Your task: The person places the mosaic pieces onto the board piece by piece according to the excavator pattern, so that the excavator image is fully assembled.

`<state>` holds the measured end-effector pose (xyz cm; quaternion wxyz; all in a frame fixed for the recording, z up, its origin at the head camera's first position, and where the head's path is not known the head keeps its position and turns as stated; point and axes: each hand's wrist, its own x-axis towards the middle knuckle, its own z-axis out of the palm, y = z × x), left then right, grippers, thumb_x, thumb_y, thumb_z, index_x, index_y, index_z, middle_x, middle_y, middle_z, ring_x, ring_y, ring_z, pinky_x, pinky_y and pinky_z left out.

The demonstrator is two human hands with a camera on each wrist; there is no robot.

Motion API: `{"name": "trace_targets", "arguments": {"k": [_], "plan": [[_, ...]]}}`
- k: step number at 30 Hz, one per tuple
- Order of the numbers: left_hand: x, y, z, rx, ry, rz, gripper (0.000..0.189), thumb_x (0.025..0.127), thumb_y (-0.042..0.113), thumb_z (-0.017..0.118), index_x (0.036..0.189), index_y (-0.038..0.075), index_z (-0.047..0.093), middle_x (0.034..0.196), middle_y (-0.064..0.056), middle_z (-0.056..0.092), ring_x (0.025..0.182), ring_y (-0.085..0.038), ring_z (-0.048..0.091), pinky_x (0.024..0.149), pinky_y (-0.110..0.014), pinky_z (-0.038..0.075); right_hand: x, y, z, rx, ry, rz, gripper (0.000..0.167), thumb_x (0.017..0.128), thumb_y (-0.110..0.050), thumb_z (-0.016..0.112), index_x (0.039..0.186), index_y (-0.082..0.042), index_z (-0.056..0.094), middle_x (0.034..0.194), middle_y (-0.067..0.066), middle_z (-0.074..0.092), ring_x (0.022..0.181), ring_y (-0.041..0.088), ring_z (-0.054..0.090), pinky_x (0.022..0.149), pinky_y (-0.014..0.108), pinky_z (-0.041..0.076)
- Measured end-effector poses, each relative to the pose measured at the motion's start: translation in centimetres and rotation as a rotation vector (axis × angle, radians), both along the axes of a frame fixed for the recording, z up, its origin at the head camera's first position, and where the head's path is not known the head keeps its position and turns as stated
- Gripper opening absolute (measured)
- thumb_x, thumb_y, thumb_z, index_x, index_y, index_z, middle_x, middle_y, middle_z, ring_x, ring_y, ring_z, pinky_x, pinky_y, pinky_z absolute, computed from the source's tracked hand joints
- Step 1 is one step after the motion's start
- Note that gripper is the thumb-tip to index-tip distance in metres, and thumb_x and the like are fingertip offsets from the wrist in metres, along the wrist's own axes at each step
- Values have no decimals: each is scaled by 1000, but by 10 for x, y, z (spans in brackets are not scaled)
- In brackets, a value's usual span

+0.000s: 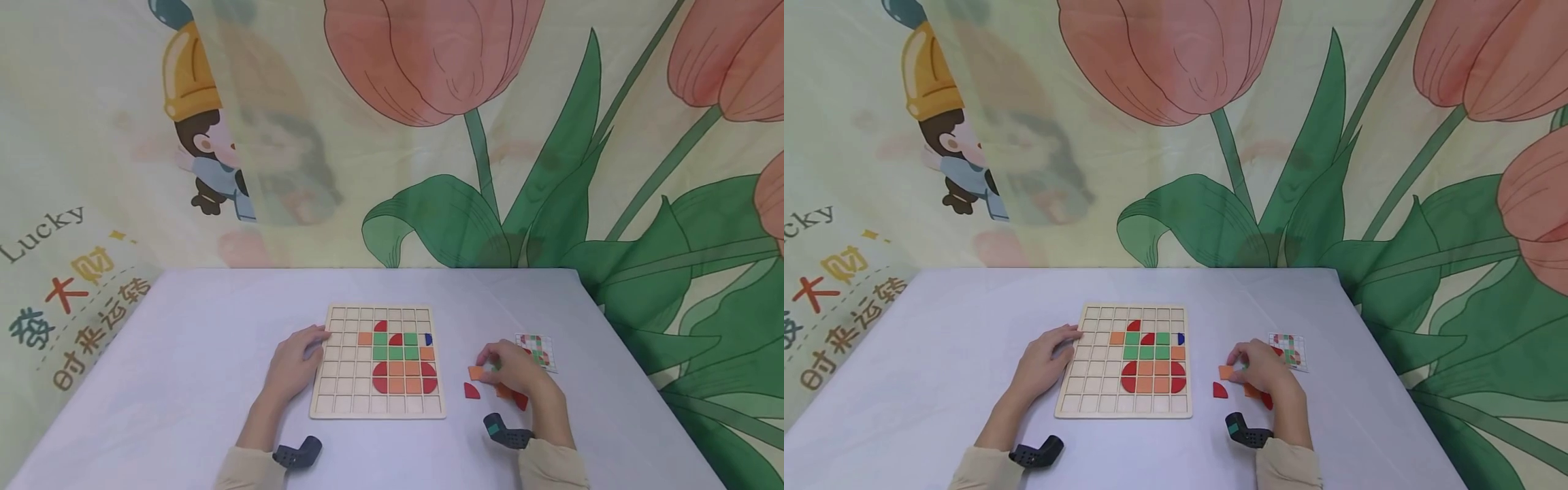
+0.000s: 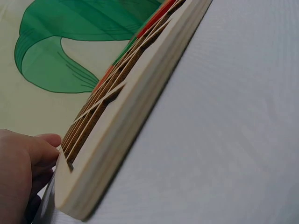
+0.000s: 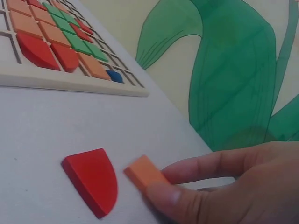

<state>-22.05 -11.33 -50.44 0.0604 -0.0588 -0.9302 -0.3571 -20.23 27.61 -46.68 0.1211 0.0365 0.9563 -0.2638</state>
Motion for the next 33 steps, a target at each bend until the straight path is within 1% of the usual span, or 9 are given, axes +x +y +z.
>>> {"name": "trace_targets", "arguments": {"k": [3,5,9,15,19,22,28,30,33], "plan": [[0,0,0,-4,3,-3,32,92,18,54,123,14,62,141,-8,52,136,-31,41,114,-55,27,-2,-5,-2,4,25,-25,22,74,-14,81,90,-17,66,97,6,61,91,21,53,72,34,58],[0,-1,1,-4,8,-3,32,92,18,54,123,14,62,141,-8,52,136,-31,41,114,-55,27,-4,-9,-2,8,51,-26,21,75,-13,80,90,-16,66,98,6,62,91,21,54,76,36,58],[0,-2,0,0,9,0,32,93,19,54,123,14,62,141,-8,52,136,-30,41,114,-55,27,-7,-16,-3,-9,99,-26,21,75,-11,80,89,-14,64,94,4,62,90,20,54,80,38,58],[0,-2,-1,8,7,-2,32,92,18,54,123,15,62,141,-7,52,136,-30,41,114,-55,27,-12,-22,-11,-32,147,-11,21,77,-10,78,87,-13,60,81,2,58,78,16,51,71,27,55],[0,-2,-2,16,22,-9,31,92,18,54,122,14,63,140,-8,53,135,-31,42,114,-54,28,-15,-25,-15,-27,183,-22,20,78,-10,77,88,-13,60,79,1,58,75,15,51,67,24,53],[0,-2,-2,18,25,-6,31,92,18,55,122,14,63,139,-7,54,135,-30,42,114,-53,29,-17,-29,-17,-50,214,-80,17,81,-12,75,88,-13,60,80,2,60,75,16,51,66,23,52],[-1,-2,-3,32,31,-5,31,92,18,55,121,14,63,139,-9,54,134,-30,43,113,-53,30,-25,-40,-21,-91,324,-259,14,87,-21,70,93,-13,61,89,6,65,75,18,53,61,20,49],[-2,-2,-3,39,37,-6,31,92,17,55,121,14,63,138,-8,55,134,-30,43,113,-53,30,-27,-45,-19,-105,358,-291,12,88,-22,68,94,-14,61,91,6,66,76,19,53,61,20,48],[-3,-2,-5,42,36,-8,30,92,17,55,120,15,64,138,-7,55,134,-29,43,114,-51,30,-30,-54,-13,-163,362,-308,10,89,-22,66,96,-15,62,92,6,64,78,20,52,61,19,47]]}}
